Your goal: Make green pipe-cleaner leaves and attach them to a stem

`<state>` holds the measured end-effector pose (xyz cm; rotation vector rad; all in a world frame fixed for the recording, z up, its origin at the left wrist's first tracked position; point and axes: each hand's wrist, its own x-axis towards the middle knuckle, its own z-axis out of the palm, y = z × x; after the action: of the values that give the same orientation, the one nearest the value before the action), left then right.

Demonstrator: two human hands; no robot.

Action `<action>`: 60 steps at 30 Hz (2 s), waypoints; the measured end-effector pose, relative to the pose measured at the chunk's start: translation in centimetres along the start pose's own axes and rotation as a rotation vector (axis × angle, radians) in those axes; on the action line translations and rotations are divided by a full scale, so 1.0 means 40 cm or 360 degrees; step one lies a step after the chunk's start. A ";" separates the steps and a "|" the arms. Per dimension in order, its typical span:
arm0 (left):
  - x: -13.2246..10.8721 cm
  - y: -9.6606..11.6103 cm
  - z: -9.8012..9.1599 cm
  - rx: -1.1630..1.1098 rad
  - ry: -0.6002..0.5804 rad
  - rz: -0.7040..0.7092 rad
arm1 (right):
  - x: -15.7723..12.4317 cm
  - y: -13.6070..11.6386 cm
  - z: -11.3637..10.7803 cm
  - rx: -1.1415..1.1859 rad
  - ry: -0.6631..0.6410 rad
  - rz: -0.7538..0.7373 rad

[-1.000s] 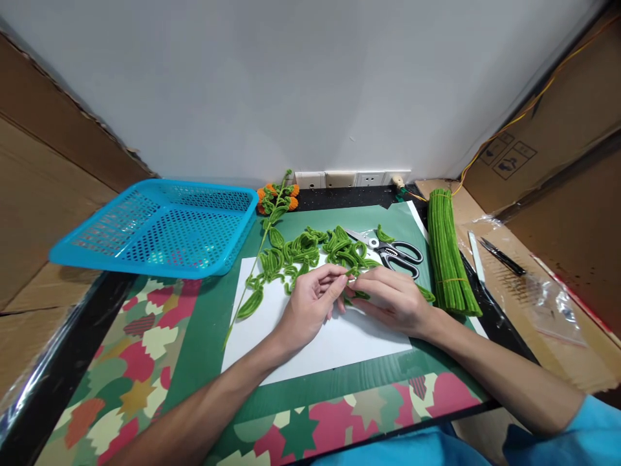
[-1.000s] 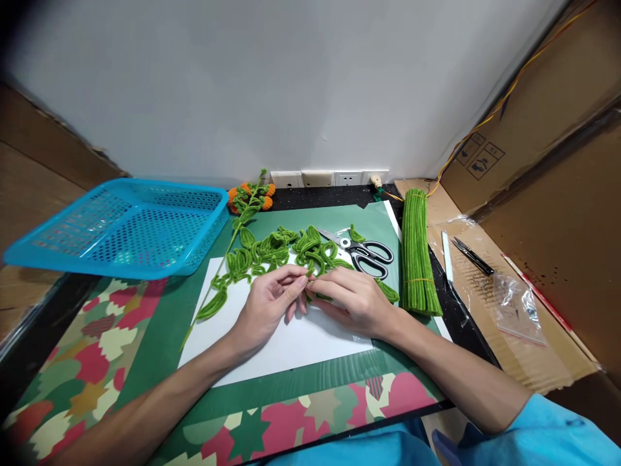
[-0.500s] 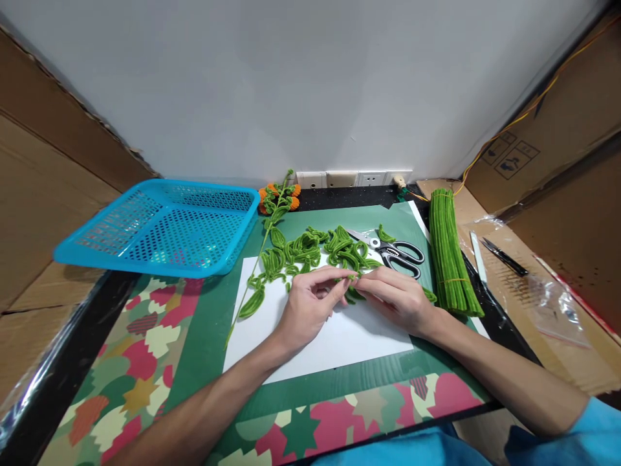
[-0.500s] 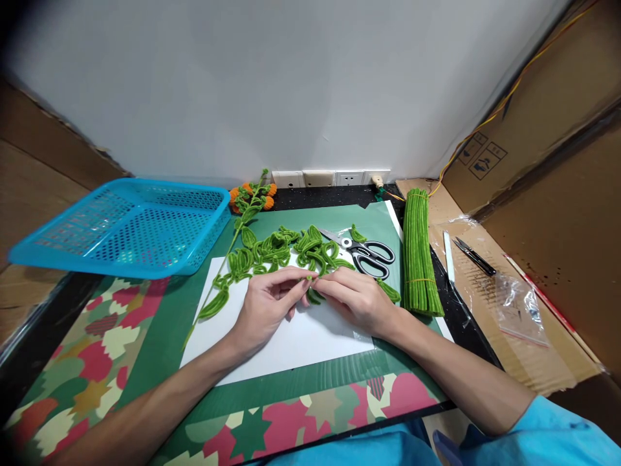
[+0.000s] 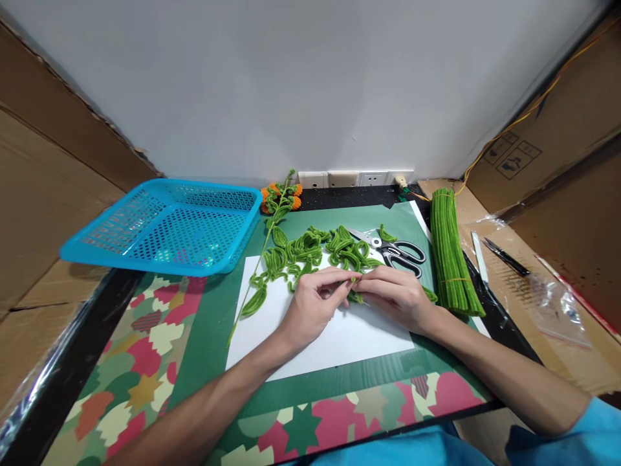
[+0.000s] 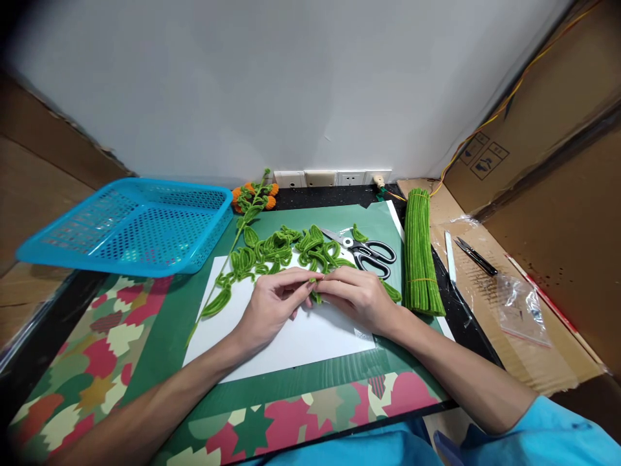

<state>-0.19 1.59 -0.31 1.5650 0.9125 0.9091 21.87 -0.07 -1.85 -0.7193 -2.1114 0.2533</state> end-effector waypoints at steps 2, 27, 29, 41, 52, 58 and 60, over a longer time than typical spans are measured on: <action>-0.001 -0.001 0.000 0.0055 -0.0011 0.0068 | 0.002 -0.002 0.000 0.0005 0.0001 0.0052; -0.015 0.009 0.006 -0.0047 -0.0073 -0.0063 | 0.007 -0.005 0.000 -0.0037 -0.0066 0.0120; -0.012 0.009 0.005 0.0000 -0.0029 -0.0033 | 0.007 -0.006 0.000 -0.0054 -0.0075 0.0113; -0.011 0.010 0.003 -0.0138 0.0013 -0.0116 | 0.010 -0.007 -0.002 0.0087 -0.0009 0.0347; -0.009 0.011 -0.001 -0.0012 0.0046 -0.0014 | 0.013 -0.019 -0.002 0.0152 -0.0133 0.0160; -0.006 0.007 0.001 -0.0085 0.0076 -0.0034 | 0.010 -0.016 0.000 0.0115 -0.0120 0.0167; -0.005 0.006 0.002 -0.0100 0.0093 -0.0030 | 0.011 -0.019 -0.001 0.0044 -0.0146 0.0108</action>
<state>-0.17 1.35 -0.11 1.4805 0.9301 0.9656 21.40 -0.45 -1.20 -0.7775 -2.1682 0.3580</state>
